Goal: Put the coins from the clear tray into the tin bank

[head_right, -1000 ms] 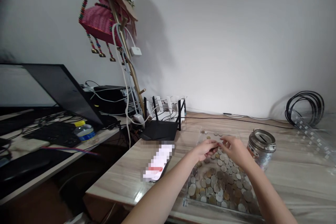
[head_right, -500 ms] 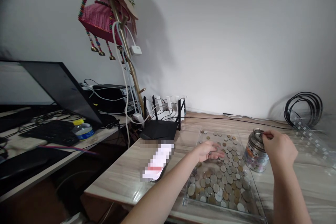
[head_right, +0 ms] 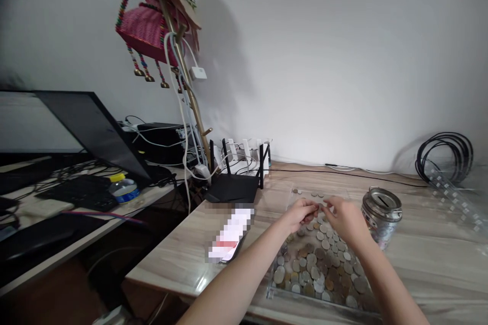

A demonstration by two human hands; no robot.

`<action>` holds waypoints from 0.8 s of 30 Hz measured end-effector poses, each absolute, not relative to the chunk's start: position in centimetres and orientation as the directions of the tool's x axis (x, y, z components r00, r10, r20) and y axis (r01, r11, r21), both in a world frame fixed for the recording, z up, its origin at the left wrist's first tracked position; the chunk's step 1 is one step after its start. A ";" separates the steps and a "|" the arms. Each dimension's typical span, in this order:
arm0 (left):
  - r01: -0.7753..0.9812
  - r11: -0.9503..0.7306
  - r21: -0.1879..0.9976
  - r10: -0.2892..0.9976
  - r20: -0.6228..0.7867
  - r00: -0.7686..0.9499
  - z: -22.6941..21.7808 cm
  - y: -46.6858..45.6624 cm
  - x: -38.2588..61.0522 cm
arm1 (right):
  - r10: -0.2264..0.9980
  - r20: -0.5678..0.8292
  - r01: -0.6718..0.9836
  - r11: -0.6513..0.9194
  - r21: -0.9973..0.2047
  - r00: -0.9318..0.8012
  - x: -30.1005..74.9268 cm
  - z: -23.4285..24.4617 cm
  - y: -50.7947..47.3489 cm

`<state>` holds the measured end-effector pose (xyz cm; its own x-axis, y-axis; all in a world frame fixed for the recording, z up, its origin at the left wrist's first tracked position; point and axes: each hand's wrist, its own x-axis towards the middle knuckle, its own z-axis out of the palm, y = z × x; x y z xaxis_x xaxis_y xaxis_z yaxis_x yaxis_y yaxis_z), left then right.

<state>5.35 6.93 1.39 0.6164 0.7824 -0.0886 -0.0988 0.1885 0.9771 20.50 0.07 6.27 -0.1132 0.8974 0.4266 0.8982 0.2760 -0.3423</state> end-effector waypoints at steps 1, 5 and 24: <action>-0.122 0.181 0.976 0.769 -0.063 0.636 1.5 6.8 5.4 | 0.907 0.400 0.894 0.284 -0.348 -0.132 20.0 5.9 0.4; -0.140 0.209 0.968 0.705 -0.050 0.708 1.3 6.7 5.5 | 0.915 0.389 0.876 0.275 -0.397 -0.110 19.7 5.8 0.4; -0.395 0.623 0.675 0.722 -0.304 0.621 0.7 8.5 5.0 | 0.589 0.750 0.942 -0.065 -0.329 0.302 25.4 7.7 -0.9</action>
<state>4.96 8.49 0.66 0.6212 0.7224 -0.3037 -0.3948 0.6234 0.6749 25.37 -0.89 7.67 0.3024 0.5887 0.7497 0.9421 -0.0653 -0.3288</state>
